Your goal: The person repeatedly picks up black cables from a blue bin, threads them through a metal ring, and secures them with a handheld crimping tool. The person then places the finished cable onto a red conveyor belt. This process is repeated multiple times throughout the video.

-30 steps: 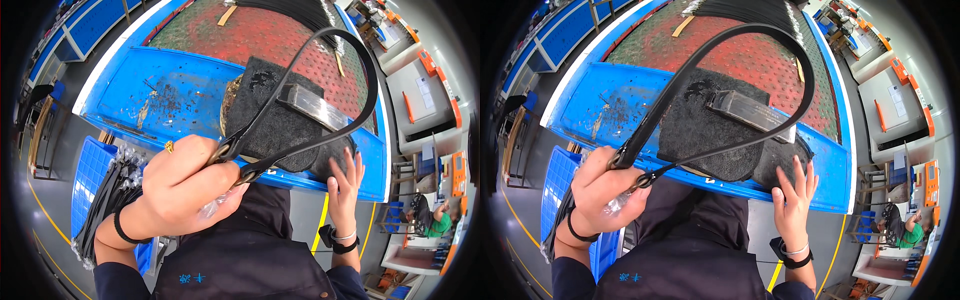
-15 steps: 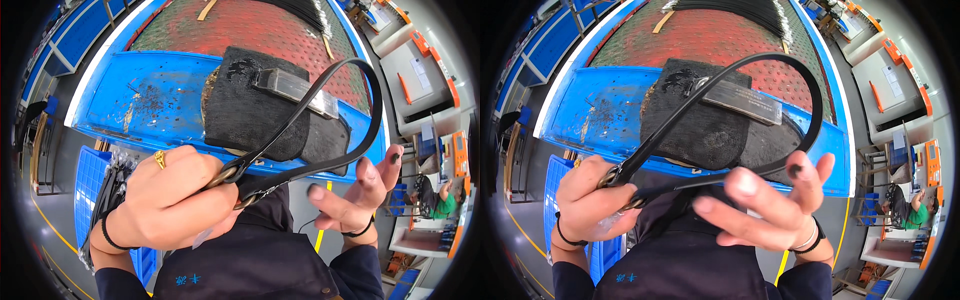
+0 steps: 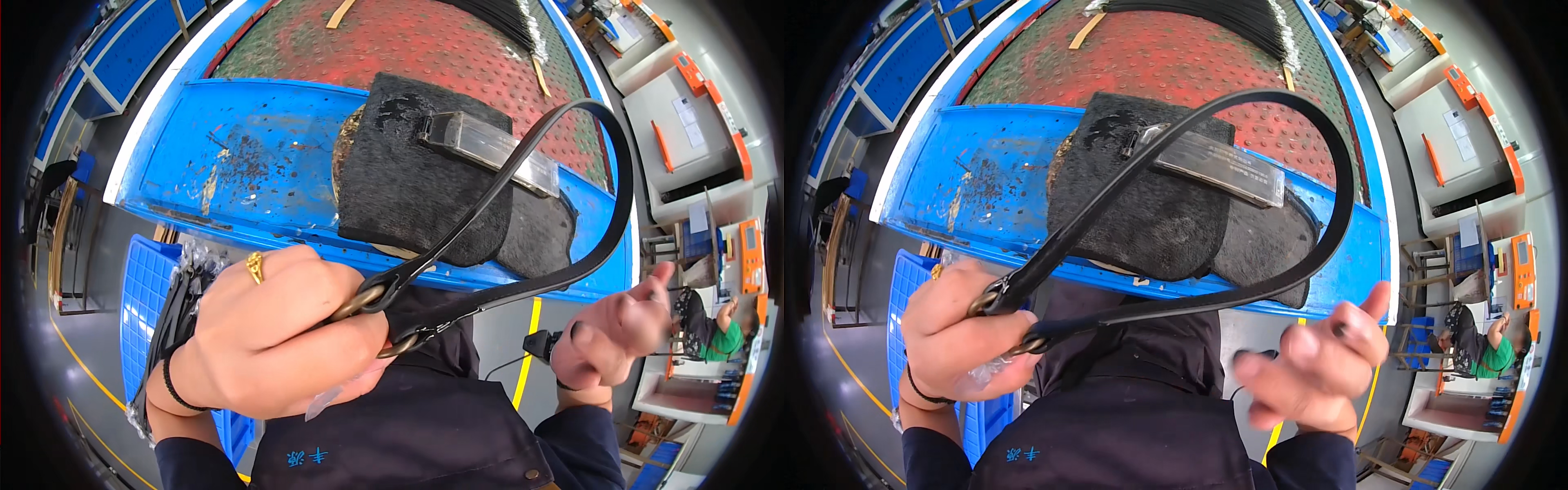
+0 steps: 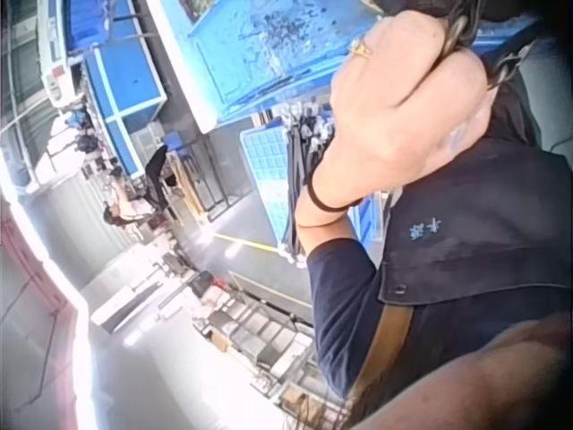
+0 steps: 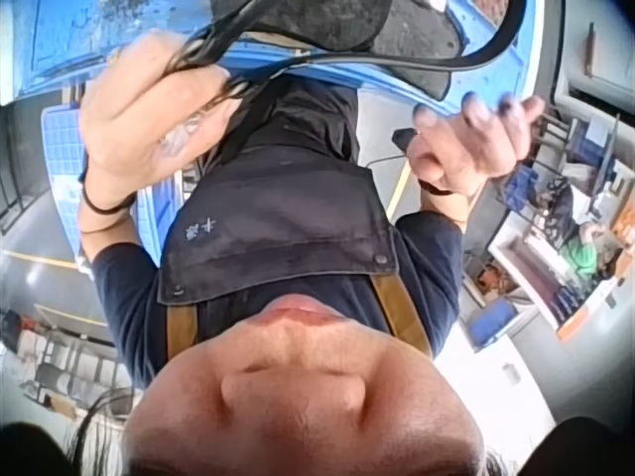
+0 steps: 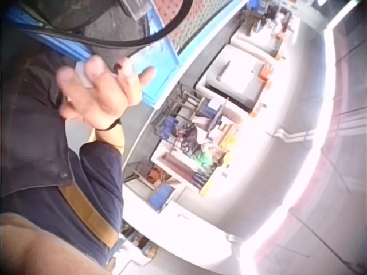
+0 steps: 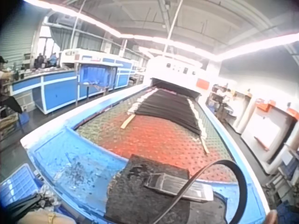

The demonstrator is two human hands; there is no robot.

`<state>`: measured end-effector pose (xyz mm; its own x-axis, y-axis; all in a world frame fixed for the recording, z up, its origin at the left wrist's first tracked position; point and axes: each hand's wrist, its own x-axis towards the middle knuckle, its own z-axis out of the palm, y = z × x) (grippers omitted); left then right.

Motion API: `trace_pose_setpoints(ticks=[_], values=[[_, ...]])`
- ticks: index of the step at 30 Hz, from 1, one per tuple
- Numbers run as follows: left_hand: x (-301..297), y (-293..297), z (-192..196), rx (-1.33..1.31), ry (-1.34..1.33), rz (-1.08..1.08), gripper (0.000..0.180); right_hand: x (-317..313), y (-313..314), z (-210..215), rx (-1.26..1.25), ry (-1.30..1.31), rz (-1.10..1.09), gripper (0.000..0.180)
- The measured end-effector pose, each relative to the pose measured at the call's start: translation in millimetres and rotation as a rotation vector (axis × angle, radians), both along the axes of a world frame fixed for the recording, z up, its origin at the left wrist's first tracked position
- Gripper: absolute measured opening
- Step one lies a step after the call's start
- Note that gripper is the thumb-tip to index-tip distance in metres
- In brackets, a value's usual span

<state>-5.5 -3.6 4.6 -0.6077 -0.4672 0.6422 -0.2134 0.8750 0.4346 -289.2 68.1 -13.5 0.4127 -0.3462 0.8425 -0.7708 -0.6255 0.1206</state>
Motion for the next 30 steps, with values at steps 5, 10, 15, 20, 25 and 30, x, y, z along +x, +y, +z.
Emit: trace_pose_setpoints(ticks=[5, 10, 15, 20, 25, 30], values=[[4, -4, -8, -0.201, -0.048, 0.042, 0.025, -13, 12, -34, 0.5, -0.04, -0.42, 0.026], [0, -7, -7, -0.221, -0.082, 0.022, 0.026, -31, 19, -42, 0.712, 0.021, -0.518, 0.025], [-9, -6, -5, -0.226, -0.124, -0.001, 0.026, 2, 20, 2, 0.491, -0.127, -0.19, 0.036], [-10, -3, -2, -0.222, -0.108, -0.001, 0.024, 29, 5, 23, 0.423, 0.063, -0.049, 0.038], [-10, -1, -3, -0.215, -0.082, 0.023, 0.022, 34, -8, 19, 0.417, 0.133, -0.011, 0.043], [-9, -1, -2, -0.205, -0.091, 0.021, 0.023, 37, -10, 19, 0.443, 0.133, -0.012, 0.046]])
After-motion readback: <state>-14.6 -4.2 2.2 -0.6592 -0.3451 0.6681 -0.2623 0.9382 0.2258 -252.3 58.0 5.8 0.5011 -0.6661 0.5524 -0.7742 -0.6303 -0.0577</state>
